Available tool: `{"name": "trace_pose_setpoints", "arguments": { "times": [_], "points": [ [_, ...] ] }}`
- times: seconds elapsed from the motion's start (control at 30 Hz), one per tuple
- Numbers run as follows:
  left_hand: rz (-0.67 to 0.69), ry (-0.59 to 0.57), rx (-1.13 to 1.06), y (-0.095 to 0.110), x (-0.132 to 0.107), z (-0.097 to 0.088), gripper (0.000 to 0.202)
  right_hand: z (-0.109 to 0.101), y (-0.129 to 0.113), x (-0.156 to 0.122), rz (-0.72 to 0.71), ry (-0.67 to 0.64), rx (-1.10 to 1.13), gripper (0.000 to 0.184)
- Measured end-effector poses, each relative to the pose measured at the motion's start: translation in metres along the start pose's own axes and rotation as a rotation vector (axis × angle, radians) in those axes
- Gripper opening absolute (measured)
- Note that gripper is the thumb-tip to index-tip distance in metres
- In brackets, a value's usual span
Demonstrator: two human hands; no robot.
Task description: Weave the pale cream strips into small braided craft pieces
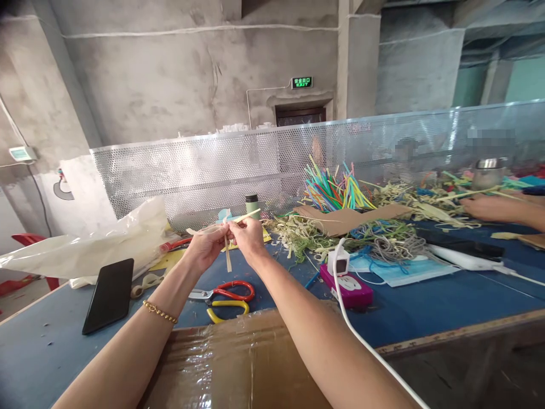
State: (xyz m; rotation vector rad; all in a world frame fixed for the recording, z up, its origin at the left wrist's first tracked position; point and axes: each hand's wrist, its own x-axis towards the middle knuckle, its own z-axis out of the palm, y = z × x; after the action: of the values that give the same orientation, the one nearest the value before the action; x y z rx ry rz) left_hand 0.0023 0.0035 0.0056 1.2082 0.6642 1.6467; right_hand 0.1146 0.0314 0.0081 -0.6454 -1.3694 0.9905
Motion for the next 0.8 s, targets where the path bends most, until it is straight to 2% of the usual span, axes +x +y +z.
{"name": "trace_pose_setpoints", "arguments": {
  "times": [0.1, 0.2, 0.27, 0.43, 0.63, 0.8],
  "points": [
    [-0.001, 0.050, 0.005, -0.001, -0.001, 0.001, 0.016, -0.002, 0.005, 0.004, -0.060, 0.013, -0.115, 0.018],
    [-0.021, 0.111, 0.010, -0.001, -0.002, 0.002, 0.020, -0.005, 0.010, 0.009, -0.206, 0.074, -0.265, 0.015],
    [-0.030, 0.132, 0.011, -0.001, -0.002, 0.002, 0.023, -0.007, 0.011, 0.011, -0.254, 0.092, -0.317, 0.014],
    [-0.048, 0.139, 0.006, 0.000, -0.002, 0.004, 0.023, -0.005, 0.006, 0.008, -0.143, 0.081, -0.298, 0.019],
    [-0.084, 0.120, -0.016, 0.005, -0.003, 0.006, 0.015, -0.003, 0.003, 0.005, -0.158, 0.119, -0.295, 0.025],
    [-0.092, 0.092, -0.032, 0.006, -0.003, 0.005, 0.010, -0.004, 0.004, 0.006, -0.130, 0.096, -0.214, 0.020]
  ]
}}
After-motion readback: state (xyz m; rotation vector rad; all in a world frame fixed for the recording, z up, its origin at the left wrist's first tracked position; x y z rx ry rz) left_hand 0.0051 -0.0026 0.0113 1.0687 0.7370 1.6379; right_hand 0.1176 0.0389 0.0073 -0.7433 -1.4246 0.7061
